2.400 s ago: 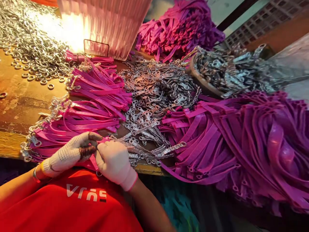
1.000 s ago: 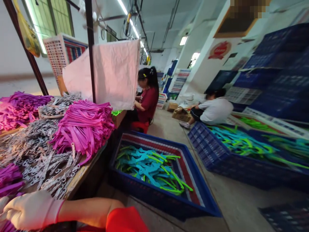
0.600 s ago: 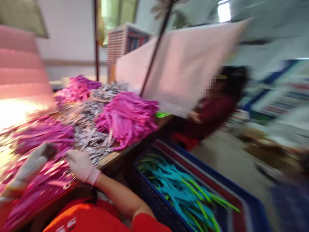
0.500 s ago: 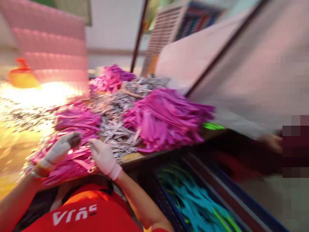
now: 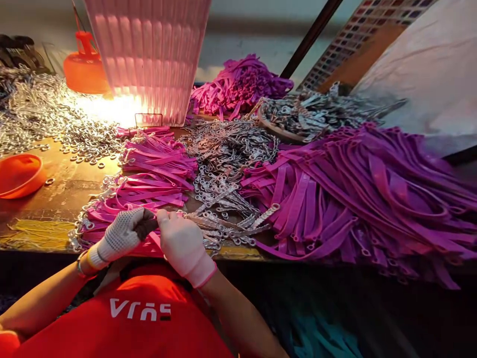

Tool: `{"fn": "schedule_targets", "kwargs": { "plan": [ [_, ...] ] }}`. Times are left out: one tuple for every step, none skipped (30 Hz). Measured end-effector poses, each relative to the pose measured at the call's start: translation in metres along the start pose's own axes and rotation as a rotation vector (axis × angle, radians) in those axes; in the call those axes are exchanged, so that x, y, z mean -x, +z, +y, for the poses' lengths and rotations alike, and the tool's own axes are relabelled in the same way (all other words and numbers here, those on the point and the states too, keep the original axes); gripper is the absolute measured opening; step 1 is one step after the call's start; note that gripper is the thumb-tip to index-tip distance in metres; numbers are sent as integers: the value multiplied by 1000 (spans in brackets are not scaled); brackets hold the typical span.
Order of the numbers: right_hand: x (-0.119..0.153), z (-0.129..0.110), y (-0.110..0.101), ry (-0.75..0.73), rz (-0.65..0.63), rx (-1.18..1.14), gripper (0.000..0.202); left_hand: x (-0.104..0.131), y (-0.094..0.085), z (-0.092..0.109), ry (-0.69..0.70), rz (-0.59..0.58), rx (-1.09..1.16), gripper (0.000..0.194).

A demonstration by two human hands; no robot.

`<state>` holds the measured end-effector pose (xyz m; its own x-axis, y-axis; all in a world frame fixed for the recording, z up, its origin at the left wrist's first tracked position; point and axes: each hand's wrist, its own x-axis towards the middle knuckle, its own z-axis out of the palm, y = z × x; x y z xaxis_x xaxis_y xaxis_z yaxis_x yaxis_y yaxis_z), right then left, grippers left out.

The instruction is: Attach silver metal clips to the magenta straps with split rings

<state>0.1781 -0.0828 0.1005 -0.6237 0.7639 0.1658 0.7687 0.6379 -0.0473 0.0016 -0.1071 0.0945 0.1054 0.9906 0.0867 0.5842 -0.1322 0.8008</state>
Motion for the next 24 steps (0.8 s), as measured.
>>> {"fn": "schedule_targets", "kwargs": {
  "plan": [
    [1, 1, 1, 0, -5, 13, 27, 1, 3, -2, 19, 5, -24, 27],
    [1, 2, 4, -1, -10, 17, 26, 1, 6, -5, 25, -12, -23, 27],
    [0, 3, 7, -4, -16, 14, 25, 1, 10, -8, 20, -50, -16, 27],
    [0, 4, 11, -7, -21, 8, 25, 0, 13, -12, 8, -87, -17, 26],
    [-1, 5, 16, -9, -26, -2, 25, -1, 17, -15, -5, -117, -31, 23],
    [-1, 7, 20, -7, -28, -16, 26, -2, 21, -19, -13, -140, -49, 19],
    [-2, 8, 25, 4, -24, -34, 26, -3, 24, -23, -17, -155, -59, 15],
    [-1, 10, 28, 21, -16, -57, 27, -4, 26, -27, -17, -169, -45, 13],
    [-1, 11, 31, 36, -6, -87, 28, -4, 27, -31, -12, -183, -2, 12],
    [0, 13, 31, 43, 0, -127, 29, -5, 28, -34, -6, -198, 62, 13],
    [0, 15, 31, 44, -2, -171, 32, -5, 28, -37, -5, -213, 129, 15],
    [0, 17, 29, 39, -21, -215, 35, -4, 27, -39, -9, -214, 181, 16],
    [0, 18, 26, 32, -61, -250, 40, -3, 27, -40, -15, -206, 210, 17],
    [-1, 19, 23, 29, -117, -275, 45, -2, 27, -41, -20, -188, 211, 18],
    [-3, 21, 21, 38, -182, -285, 47, -1, 28, -41, -26, -164, 187, 18],
    [-5, 21, 19, 53, -245, -278, 44, 1, 29, -40, -32, -144, 151, 20],
    [-7, 21, 18, 70, -296, -258, 38, 3, 30, -39, -33, -128, 115, 21],
    [-8, 21, 19, 76, -329, -231, 29, 4, 31, -38, -29, -111, 83, 23],
    [-9, 21, 21, 68, -340, -203, 22, 6, 32, -38, -18, -97, 54, 25],
    [-9, 20, 24, 45, -334, -179, 18, 7, 32, -37, 0, -82, 28, 25],
    [-8, 20, 26, 11, -313, -156, 16, 8, 32, -37, 24, -73, 9, 24],
    [-6, 19, 29, -26, -279, -137, 15, 8, 32, -37, 49, -70, -1, 23],
    [-4, 18, 32, -61, -238, -118, 17, 8, 31, -37, 66, -75, -2, 20],
    [-2, 17, 34, -90, -194, -96, 20, 7, 30, -37, 73, -84, 4, 16]
  ]
}}
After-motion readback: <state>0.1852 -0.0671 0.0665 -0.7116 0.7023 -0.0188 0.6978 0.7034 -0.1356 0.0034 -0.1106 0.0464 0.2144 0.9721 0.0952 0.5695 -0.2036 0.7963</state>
